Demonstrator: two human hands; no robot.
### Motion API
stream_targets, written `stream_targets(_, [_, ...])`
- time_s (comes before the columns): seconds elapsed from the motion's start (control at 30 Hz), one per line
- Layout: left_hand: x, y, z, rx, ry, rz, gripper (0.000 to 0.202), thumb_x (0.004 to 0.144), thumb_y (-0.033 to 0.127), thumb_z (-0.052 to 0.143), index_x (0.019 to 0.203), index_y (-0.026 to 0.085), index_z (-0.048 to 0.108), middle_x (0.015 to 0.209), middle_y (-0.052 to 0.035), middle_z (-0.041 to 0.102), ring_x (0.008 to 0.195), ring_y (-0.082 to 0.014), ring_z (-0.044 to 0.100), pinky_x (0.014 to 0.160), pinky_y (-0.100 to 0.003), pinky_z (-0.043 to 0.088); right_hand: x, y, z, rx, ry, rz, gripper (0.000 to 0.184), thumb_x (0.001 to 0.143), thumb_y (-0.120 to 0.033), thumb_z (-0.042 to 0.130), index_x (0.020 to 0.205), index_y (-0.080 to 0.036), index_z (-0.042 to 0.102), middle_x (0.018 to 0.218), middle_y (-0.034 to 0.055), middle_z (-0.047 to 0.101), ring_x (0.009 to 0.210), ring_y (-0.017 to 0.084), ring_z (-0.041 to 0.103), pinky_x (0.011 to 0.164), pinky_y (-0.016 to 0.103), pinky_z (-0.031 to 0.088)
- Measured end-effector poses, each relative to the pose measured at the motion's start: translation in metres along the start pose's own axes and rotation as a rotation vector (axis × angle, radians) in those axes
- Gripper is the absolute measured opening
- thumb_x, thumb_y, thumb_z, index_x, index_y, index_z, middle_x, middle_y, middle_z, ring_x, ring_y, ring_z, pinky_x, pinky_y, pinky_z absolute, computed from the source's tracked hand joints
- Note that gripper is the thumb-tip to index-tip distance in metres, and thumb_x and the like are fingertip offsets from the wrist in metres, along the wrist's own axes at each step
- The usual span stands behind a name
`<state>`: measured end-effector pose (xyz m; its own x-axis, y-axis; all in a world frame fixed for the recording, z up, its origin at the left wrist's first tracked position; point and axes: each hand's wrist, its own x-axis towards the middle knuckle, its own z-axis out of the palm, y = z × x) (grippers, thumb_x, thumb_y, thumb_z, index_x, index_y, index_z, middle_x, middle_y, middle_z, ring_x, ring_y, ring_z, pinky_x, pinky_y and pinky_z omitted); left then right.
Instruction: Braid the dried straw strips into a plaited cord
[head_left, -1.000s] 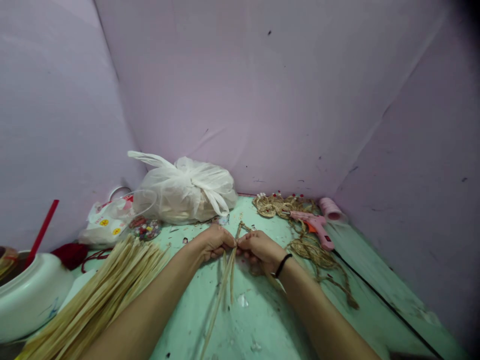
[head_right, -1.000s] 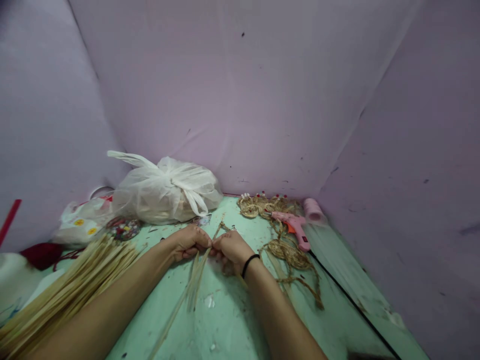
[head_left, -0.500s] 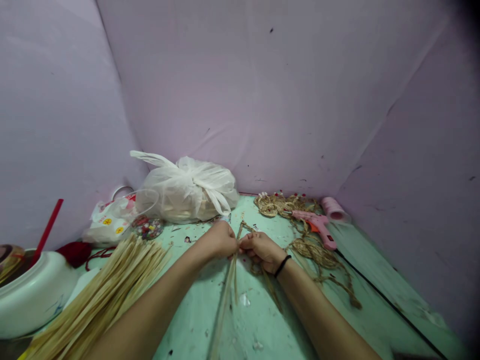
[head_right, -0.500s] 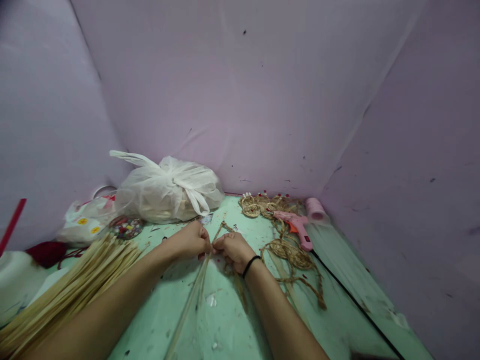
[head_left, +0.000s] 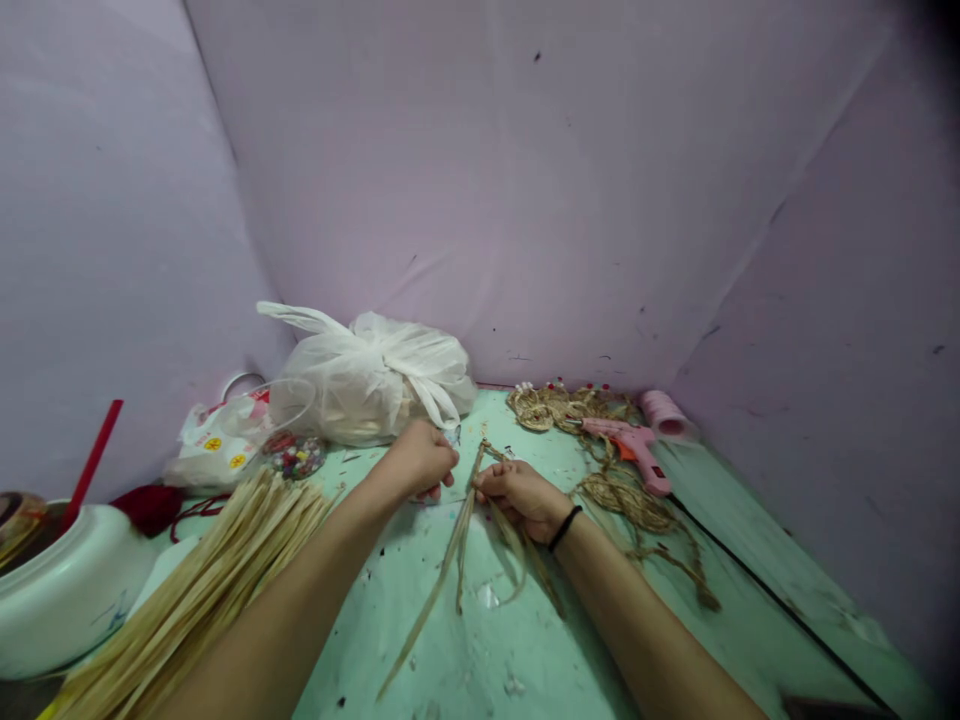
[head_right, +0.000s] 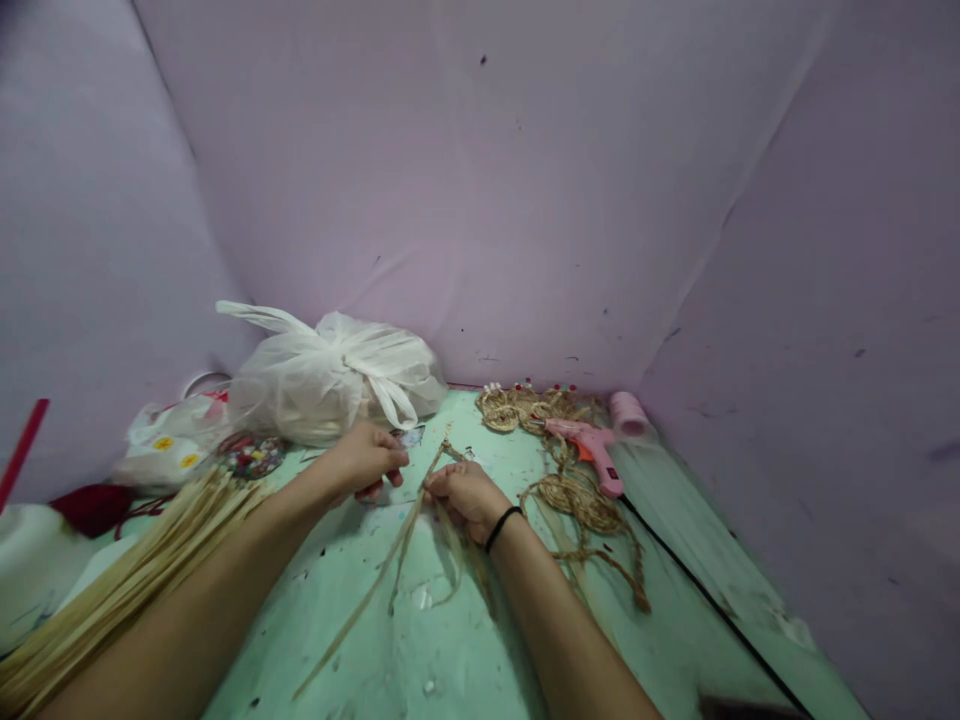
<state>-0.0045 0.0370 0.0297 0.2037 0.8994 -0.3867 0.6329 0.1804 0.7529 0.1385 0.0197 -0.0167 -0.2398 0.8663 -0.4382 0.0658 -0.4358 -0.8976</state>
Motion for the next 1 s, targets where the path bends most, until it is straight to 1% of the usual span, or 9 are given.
stream_targets(0.1, [0.007,-0.003,0.004,-0.238,-0.093,-0.082,0.011,0.07,0.017,0.049,0.063,0.01,0.055,0.049,-0.0012,0.054,0.031,-0.0059,0.038,0.031,-0.018,0.025,0.0,0.0,-0.001,0.026,-0.012,-0.016,0.014,0.062,-0.018,0.053,0.05,-0.013,0.049,0.031,-0.0097,0.029,0.029,0.002,0.017,0.033,0.019,0.007])
stream_targets(0.17, [0.009,-0.005,0.012,-0.34,-0.226,-0.116,0.013,0.07,0.015,0.051,0.06,0.008,0.055,0.048,-0.0021,0.055,0.033,-0.005,0.04,0.031,-0.016,0.026,0.0,0.0,-0.001,0.055,-0.017,-0.037,0.011,0.06,-0.016,0.055,0.052,-0.013,0.05,0.036,-0.0067,0.041,0.031,0.002,0.025,0.034,0.018,0.013])
stream_targets(0.23, [0.011,-0.007,0.019,-0.399,-0.286,-0.142,0.013,0.07,0.013,0.052,0.059,0.007,0.055,0.046,-0.0017,0.053,0.034,-0.0049,0.041,0.032,-0.016,0.029,0.0,0.001,-0.002,0.068,-0.031,-0.051,0.007,0.059,-0.015,0.056,0.054,-0.012,0.051,0.043,-0.0036,0.05,0.035,0.003,0.034,0.037,0.017,0.019])
stream_targets(0.33, [0.016,-0.011,0.023,-0.378,-0.247,-0.17,0.012,0.067,0.01,0.052,0.055,0.008,0.055,0.04,0.0003,0.048,0.032,-0.0064,0.042,0.032,-0.017,0.03,0.003,0.003,-0.005,-0.027,-0.015,-0.108,0.004,0.058,-0.012,0.055,0.056,-0.013,0.052,0.046,-0.0036,0.052,0.038,0.004,0.036,0.039,0.016,0.024])
stream_targets(0.43, [0.021,-0.015,0.023,-0.249,-0.185,-0.178,0.015,0.064,0.011,0.051,0.049,0.011,0.051,0.037,0.0009,0.045,0.029,-0.0066,0.036,0.03,-0.019,0.024,0.01,0.008,-0.008,-0.243,0.031,-0.223,0.007,0.058,-0.007,0.052,0.057,-0.013,0.052,0.049,-0.0026,0.054,0.043,0.005,0.041,0.044,0.017,0.029])
stream_targets(0.6, [0.019,-0.017,0.023,-0.12,-0.216,-0.203,0.019,0.063,0.022,0.055,0.047,0.012,0.054,0.026,0.0047,0.03,0.024,-0.0041,0.022,0.03,-0.018,0.014,0.008,0.004,-0.009,-0.685,0.138,-0.332,0.011,0.058,-0.008,0.049,0.059,-0.014,0.058,0.054,0.001,0.059,0.049,0.009,0.047,0.047,0.019,0.031])
stream_targets(0.7, [0.013,-0.013,0.024,-0.106,-0.197,-0.198,0.02,0.062,0.023,0.056,0.046,0.012,0.054,0.024,0.0048,0.028,0.023,-0.0044,0.022,0.031,-0.018,0.015,-0.003,-0.006,-0.005,-0.886,0.241,-0.362,0.012,0.058,-0.01,0.051,0.058,-0.015,0.062,0.056,0.0031,0.061,0.051,0.011,0.048,0.049,0.021,0.03])
stream_targets(0.83, [0.009,-0.008,0.027,-0.115,-0.09,-0.183,0.019,0.058,0.017,0.053,0.04,0.014,0.047,0.023,0.0035,0.028,0.024,-0.0058,0.023,0.031,-0.019,0.016,-0.015,-0.016,0.0,-0.957,0.334,-0.271,0.011,0.057,-0.015,0.053,0.051,-0.015,0.062,0.048,0.0043,0.057,0.047,0.011,0.046,0.046,0.023,0.027])
stream_targets(1.0, [0.016,-0.014,0.028,-0.187,-0.106,-0.198,0.019,0.056,0.019,0.051,0.039,0.015,0.044,0.023,0.0032,0.029,0.023,-0.0057,0.023,0.03,-0.019,0.015,-0.023,-0.022,0.007,-0.898,0.245,-0.211,0.015,0.054,-0.01,0.05,0.043,-0.014,0.06,0.038,0.0031,0.052,0.041,0.01,0.044,0.043,0.022,0.026])
